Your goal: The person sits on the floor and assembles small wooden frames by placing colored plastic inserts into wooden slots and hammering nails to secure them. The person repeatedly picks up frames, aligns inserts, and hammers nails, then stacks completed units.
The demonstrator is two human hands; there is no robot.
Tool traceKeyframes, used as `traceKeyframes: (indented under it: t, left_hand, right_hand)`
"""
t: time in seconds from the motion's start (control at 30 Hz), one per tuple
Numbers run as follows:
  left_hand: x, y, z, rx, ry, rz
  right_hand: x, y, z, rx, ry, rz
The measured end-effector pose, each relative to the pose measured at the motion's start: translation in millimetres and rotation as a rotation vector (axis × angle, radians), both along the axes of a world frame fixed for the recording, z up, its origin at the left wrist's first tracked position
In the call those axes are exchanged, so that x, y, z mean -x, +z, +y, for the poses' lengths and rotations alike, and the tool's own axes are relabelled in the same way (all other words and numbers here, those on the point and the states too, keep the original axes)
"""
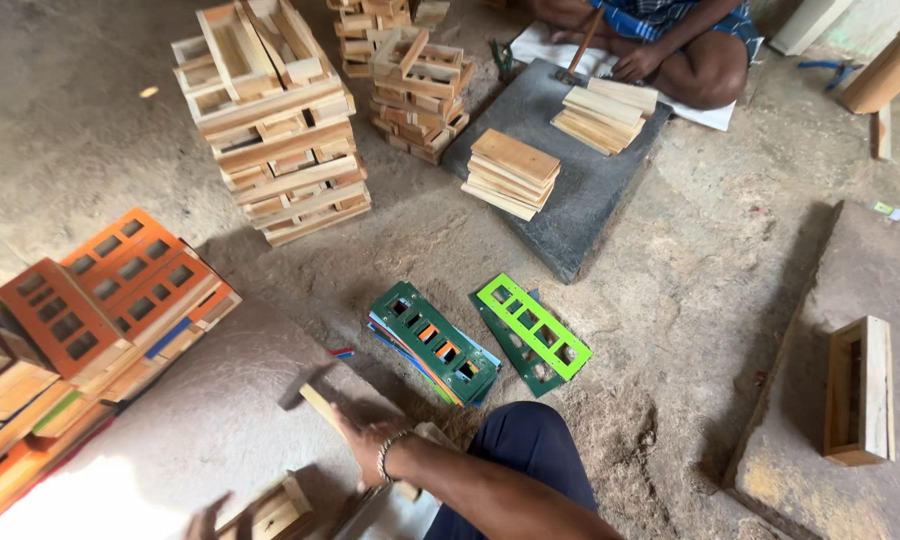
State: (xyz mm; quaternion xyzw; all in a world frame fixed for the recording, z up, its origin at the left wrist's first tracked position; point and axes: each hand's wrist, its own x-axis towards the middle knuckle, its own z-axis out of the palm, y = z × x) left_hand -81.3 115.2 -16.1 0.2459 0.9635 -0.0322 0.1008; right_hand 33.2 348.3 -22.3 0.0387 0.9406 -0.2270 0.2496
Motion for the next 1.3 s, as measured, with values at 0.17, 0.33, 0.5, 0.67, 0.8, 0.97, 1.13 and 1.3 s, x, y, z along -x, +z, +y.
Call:
traceKeyframes:
  t: [0.17, 0.33, 0.5, 0.67, 0.8, 0.97, 1.13, 1.3]
  left_hand:
    - [6, 30, -19, 0.013, 0.077, 0.033]
    - [2, 37, -23, 0.019, 0.122, 0.035]
    - [-7, 45, -53, -0.075, 0.12, 0.2]
    - [-43, 39, -94, -0.124, -0.305, 0.613]
    - [-41, 34, -86, -0.277, 0.301, 0.287]
    - [-48, 42, -87, -0.078, 0.293, 0.22]
    - [-53, 39, -89, -0.187, 0.319, 0.298]
    - [-47, 27, -94, -0.168, 0.366, 0.25]
  right_hand:
    - [-47, -16, -23, 0.39, -0.321, 0.099]
    - [-88, -32, -44, 1.322, -0.897, -0.175]
    - [-93, -17, -42, 1.512, -0.923, -0.255]
    - [-85, -6, -46, 1.647, -0.839, -0.259]
    - [-88, -5, -56, 1.68, -0.857, -0.298]
    - [-87, 34, -72, 0.946, -0.733, -0.166]
    - [-66, 112, -69, 0.448, -0.133, 0.764]
    - [-61, 134, -88, 0.511, -0.274, 1.14]
